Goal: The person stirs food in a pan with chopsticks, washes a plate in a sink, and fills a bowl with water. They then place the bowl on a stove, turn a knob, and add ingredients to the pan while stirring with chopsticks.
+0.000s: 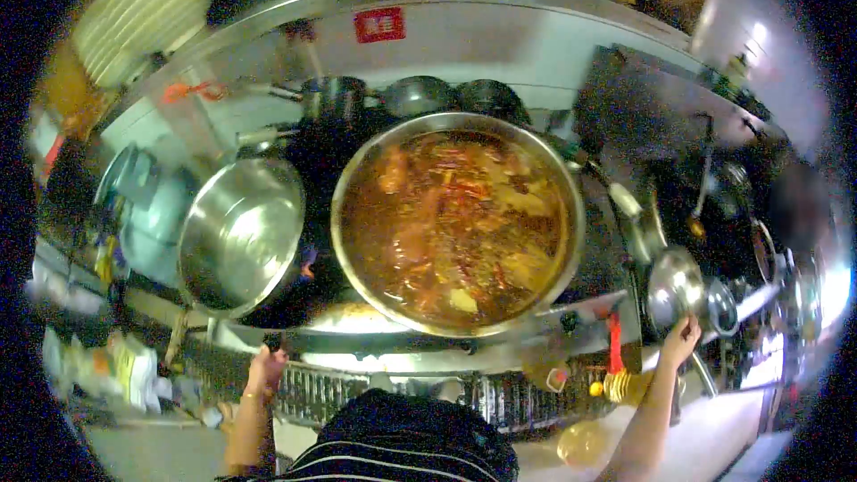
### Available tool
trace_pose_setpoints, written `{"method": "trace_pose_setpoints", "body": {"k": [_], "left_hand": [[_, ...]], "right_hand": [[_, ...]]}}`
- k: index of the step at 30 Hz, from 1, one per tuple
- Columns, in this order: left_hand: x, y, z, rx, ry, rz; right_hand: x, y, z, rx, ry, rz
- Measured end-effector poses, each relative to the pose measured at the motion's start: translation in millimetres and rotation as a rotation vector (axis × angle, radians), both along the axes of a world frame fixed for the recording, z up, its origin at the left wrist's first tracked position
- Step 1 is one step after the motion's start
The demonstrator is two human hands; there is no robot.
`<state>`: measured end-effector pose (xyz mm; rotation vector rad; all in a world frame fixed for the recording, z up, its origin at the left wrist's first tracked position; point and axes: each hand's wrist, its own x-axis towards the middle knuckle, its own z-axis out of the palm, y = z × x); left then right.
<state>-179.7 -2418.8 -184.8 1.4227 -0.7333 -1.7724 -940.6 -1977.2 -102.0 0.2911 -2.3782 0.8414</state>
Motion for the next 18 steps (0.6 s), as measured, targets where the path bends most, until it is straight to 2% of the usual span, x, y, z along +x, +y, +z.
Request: {"method": "trace_pose_setpoints", "body": {"k": [1, 2, 4, 6, 8, 10, 13, 16, 17, 18], "left_hand": [[1.5, -0.6, -8.0, 0.037, -0.008, 0.064], [0.6, -0.2, 9.1, 0.04, -0.109, -0.071], [15.4, -5.3, -27.1, 0.001, 0.003, 0.027], [16.4, -3.2, -23.3, -0.002, 0.0, 0.014], [-0.8, 3.2, 1.3, 0.049, -0.101, 0.029], [-7.1, 6.9, 2.4, -0.011, -0.054, 0.066], [-14.8, 9.1, 11.1, 0.036, -0.088, 0.101], [-4.5, 5.3, -4.1, -0.032, 0.017, 0.056], [-4.5, 5.9, -3.6, -0.031, 0.016, 0.062], [-4.9, 7.0, -3.5, -0.028, 0.016, 0.065]], "right_hand": [[-0.7, -4.3, -0.2, 0.109, -0.16, -0.023], [-5.6, -5.2, -11.1, 0.23, -0.157, 0.019], [-14.0, -9.6, -28.3, 0.531, -0.333, -0.018], [-27.3, 0.2, -56.4, 0.572, -0.377, 0.048], [-11.6, -14.9, -40.7, 0.611, -0.357, 0.019], [-19.5, -7.2, -54.0, 0.593, -0.312, 0.065], [-10.2, -5.1, -46.9, 0.65, -0.42, 0.068], [7.5, 0.2, -47.5, 0.681, -0.329, 0.071], [20.7, -4.9, -38.6, 0.683, -0.407, 0.03], [27.8, -1.1, -43.2, 0.658, -0.319, 0.034]]}}
